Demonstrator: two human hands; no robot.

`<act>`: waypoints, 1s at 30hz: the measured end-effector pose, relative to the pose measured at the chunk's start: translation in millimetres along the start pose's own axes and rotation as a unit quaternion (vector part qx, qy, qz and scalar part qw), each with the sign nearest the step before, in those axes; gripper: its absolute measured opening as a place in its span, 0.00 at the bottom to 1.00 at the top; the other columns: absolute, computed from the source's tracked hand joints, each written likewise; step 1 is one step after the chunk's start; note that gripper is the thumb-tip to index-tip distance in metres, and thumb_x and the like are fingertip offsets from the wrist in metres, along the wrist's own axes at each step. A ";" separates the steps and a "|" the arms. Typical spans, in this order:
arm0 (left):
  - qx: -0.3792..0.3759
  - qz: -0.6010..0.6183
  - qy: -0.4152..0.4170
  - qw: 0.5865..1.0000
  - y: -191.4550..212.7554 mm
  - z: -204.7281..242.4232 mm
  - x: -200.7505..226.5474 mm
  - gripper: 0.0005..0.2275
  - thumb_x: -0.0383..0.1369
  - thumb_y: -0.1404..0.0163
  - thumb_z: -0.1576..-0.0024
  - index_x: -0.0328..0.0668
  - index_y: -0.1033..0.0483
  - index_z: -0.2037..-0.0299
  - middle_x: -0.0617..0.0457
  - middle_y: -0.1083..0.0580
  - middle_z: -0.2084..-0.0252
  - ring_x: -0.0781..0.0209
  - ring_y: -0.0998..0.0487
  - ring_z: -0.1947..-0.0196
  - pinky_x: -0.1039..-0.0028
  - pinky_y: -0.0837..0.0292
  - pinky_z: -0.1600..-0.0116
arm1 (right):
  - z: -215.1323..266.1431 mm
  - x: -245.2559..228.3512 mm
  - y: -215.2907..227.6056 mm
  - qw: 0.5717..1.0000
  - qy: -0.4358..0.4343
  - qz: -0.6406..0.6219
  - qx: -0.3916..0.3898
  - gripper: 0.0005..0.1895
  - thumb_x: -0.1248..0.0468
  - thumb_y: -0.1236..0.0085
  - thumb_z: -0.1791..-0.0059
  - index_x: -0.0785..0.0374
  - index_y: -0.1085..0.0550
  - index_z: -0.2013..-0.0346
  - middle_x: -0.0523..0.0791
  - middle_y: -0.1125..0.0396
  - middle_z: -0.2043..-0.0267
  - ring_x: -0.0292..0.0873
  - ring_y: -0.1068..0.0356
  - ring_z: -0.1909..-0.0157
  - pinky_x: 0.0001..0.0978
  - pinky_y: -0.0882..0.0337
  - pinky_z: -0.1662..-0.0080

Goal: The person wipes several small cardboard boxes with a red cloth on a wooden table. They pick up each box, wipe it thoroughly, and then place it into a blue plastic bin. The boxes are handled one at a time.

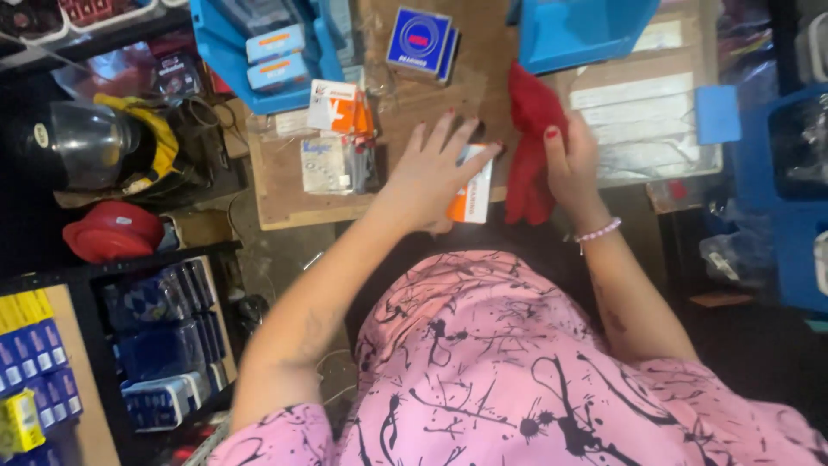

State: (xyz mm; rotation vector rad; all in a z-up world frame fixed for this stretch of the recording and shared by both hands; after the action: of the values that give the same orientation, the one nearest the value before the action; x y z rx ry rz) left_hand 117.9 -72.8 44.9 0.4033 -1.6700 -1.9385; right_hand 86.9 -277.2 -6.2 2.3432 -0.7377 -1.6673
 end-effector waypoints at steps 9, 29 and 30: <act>-0.105 -0.057 -0.084 0.989 -17.8 -26.5 -4.2 0.55 0.52 0.28 0.79 0.67 0.38 0.32 0.42 0.36 0.39 0.37 0.29 0.42 0.50 0.27 0.46 | 7.2 19.7 3.9 0.998 0.000 -0.058 0.027 0.19 0.55 0.60 0.38 0.66 0.28 0.48 0.57 0.33 0.58 0.63 0.31 0.51 0.53 0.33 0.47; -0.199 -0.063 0.250 0.945 97.5 -262.0 19.6 0.21 0.54 0.63 0.47 0.50 0.23 0.72 0.44 0.25 0.76 0.44 0.25 0.79 0.49 0.45 0.50 | 12.3 12.7 14.0 0.993 -0.011 -0.039 0.107 0.21 0.55 0.61 0.42 0.72 0.36 0.44 0.55 0.36 0.49 0.54 0.35 0.51 0.42 0.35 0.45; -0.203 -0.062 0.249 0.945 89.1 -263.5 16.9 0.21 0.54 0.63 0.47 0.50 0.23 0.72 0.44 0.25 0.76 0.44 0.25 0.79 0.49 0.45 0.50 | 13.6 15.9 13.7 0.994 -0.014 -0.039 0.106 0.21 0.55 0.61 0.42 0.72 0.36 0.44 0.55 0.36 0.49 0.54 0.35 0.51 0.42 0.35 0.45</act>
State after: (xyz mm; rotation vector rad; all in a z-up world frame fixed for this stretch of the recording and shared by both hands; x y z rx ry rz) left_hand 268.5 -303.8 85.0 0.7716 -0.9201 -1.9905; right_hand 74.4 -294.8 -18.8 2.5261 -0.8775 -1.7347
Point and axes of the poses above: each hand's wrist, its own z-axis away from the middle knuckle, its own y-axis out of the back of the hand, x = y × z, the point moved 6 cm from there along -z, towards the middle knuckle
